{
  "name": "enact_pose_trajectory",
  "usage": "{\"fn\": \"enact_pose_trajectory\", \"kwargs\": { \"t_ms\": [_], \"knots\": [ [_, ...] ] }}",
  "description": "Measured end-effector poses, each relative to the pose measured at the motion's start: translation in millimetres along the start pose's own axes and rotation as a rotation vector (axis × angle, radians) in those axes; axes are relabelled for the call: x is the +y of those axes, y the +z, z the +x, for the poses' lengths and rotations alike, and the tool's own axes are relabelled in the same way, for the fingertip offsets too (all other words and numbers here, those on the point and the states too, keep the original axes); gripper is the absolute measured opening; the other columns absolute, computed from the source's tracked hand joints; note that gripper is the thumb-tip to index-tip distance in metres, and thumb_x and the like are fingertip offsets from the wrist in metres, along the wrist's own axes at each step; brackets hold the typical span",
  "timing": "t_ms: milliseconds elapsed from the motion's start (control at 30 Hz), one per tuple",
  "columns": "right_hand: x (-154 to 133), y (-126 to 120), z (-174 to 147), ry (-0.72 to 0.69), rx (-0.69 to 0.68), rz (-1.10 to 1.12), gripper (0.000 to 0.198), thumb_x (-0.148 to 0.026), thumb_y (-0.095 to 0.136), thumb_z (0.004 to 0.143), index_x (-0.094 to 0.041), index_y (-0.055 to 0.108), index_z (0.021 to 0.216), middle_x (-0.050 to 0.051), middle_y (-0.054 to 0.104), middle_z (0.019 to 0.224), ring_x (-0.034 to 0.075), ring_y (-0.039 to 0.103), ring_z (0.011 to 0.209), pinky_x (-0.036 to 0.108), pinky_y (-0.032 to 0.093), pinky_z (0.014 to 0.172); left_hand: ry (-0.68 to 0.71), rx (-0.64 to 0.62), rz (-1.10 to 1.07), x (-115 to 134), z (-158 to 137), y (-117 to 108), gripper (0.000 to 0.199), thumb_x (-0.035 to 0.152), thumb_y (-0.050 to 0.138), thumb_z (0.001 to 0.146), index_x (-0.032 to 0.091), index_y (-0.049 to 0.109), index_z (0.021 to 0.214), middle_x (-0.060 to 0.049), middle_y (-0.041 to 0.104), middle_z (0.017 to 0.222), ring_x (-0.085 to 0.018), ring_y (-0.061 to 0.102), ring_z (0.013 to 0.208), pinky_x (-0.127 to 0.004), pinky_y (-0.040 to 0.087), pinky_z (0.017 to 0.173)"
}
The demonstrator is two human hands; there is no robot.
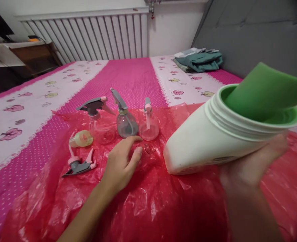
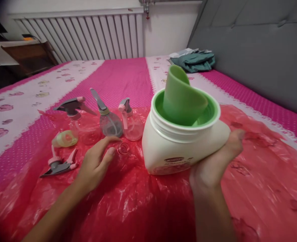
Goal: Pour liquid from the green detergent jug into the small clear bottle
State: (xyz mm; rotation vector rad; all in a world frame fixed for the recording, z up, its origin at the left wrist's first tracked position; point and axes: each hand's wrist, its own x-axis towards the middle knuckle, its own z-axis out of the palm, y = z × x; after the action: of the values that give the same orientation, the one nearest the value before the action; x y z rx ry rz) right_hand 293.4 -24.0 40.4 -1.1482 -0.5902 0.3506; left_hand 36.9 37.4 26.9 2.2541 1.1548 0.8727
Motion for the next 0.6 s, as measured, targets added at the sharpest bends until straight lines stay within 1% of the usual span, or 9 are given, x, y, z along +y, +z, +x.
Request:
{"fn": "enact_pose_trajectory", "kwargs": {
  "t_ms": [133,200,300,433,533,600],
  "knots": [
    [2.2,-3.3,0.8,-0.06,0.028,-0.029,0.078,-0.07,0.019,0.1,-0.019,0.073,0.123,0.011,0.071,0.102,0.03,0.07,0.101,0.054,0.059,0.098,0.031,0.007,0.023,3.1,-0.1,2.2,0.041,0.05,0.041,0.111,0.02,0.068,0.119,-0.01,0.079,0.119,-0.031,0.074,0.112,-0.045,0.053,0.095],
    [2.6,-4.5,0.3,-0.085,0.007,-0.036,0.078,-0.071,0.018,0.101,-0.021,0.073,0.125,0.011,0.071,0.106,0.03,0.069,0.102,0.052,0.059,0.095,0.067,0.001,0.064,4.7,-1.1,3.3,0.039,0.047,0.042,0.11,0.02,0.068,0.12,-0.01,0.079,0.117,-0.031,0.074,0.11,-0.046,0.053,0.094],
    [1.1,-4.0,-1.4,-0.074,-0.022,-0.032,0.077,-0.069,0.015,0.103,-0.025,0.073,0.128,0.01,0.07,0.111,0.03,0.069,0.103,0.049,0.06,0.089,0.118,-0.003,0.119,6.4,-2.4,4.7,0.037,0.045,0.042,0.11,0.019,0.068,0.119,-0.01,0.079,0.116,-0.032,0.074,0.107,-0.046,0.053,0.091],
    [-1.0,-1.4,-3.9,-0.122,0.019,-0.055,0.068,-0.065,0.019,0.103,-0.032,0.072,0.131,0.006,0.07,0.116,0.028,0.067,0.108,0.046,0.06,0.089,0.133,-0.016,0.133,6.7,-1.6,5.7,0.036,0.044,0.043,0.109,0.02,0.068,0.118,-0.01,0.079,0.115,-0.032,0.074,0.106,-0.046,0.054,0.09],
    [-1.4,-3.2,-5.1,-0.17,0.022,-0.027,0.064,-0.067,0.027,0.103,-0.029,0.071,0.13,0.006,0.069,0.116,0.028,0.065,0.112,0.046,0.059,0.091,0.106,-0.017,0.123,7.5,-0.2,5.7,0.036,0.044,0.043,0.108,0.02,0.068,0.119,-0.01,0.079,0.116,-0.031,0.074,0.107,-0.046,0.054,0.092],
    [-3.2,-7.0,-4.8,-0.158,0.067,-0.008,0.062,-0.068,0.032,0.1,-0.026,0.072,0.121,0.007,0.068,0.112,0.028,0.065,0.112,0.047,0.058,0.095,0.093,-0.019,0.118,8.4,0.4,5.5,0.035,0.043,0.043,0.108,0.02,0.068,0.119,-0.01,0.079,0.116,-0.031,0.074,0.107,-0.046,0.053,0.094]
  ]
}}
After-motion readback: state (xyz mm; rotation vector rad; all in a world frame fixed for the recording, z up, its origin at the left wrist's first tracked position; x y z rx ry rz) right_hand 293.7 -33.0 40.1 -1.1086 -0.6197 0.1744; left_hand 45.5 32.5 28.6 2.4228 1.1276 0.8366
